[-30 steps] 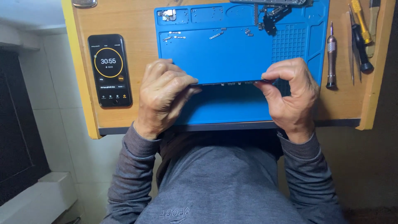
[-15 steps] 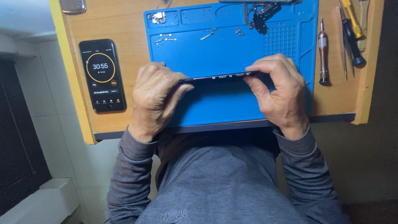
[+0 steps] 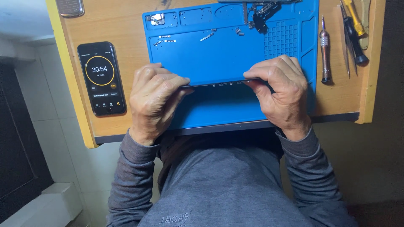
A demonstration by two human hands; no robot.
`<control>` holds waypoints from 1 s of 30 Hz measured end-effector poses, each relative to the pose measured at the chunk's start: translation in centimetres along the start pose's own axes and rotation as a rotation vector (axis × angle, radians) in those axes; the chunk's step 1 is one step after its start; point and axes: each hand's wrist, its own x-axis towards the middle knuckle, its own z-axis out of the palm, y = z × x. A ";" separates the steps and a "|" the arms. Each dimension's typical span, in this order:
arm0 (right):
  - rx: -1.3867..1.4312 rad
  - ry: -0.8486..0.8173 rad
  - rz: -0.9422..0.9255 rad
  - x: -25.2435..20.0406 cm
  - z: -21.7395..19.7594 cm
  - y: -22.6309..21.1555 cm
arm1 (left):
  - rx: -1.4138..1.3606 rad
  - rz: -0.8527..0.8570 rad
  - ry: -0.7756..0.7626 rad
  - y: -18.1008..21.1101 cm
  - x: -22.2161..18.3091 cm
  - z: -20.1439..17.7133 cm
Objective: Disassembling a mobile phone by removing internal screws using tweezers on a repair mat.
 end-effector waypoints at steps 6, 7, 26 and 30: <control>0.005 0.012 -0.001 0.0 0.1 0.0 | 0.022 -0.021 0.000 0.0 -0.1 0.1; 0.009 0.010 -0.004 -0.1 0.0 -0.1 | 0.025 -0.024 0.002 -0.1 -0.1 0.2; 0.001 -0.005 0.108 -0.9 0.0 -0.1 | -0.005 -0.047 0.011 -0.3 -0.5 0.3; 0.140 0.001 0.288 -0.7 -0.2 -0.8 | -0.136 -0.266 -0.030 -0.2 -1.7 0.7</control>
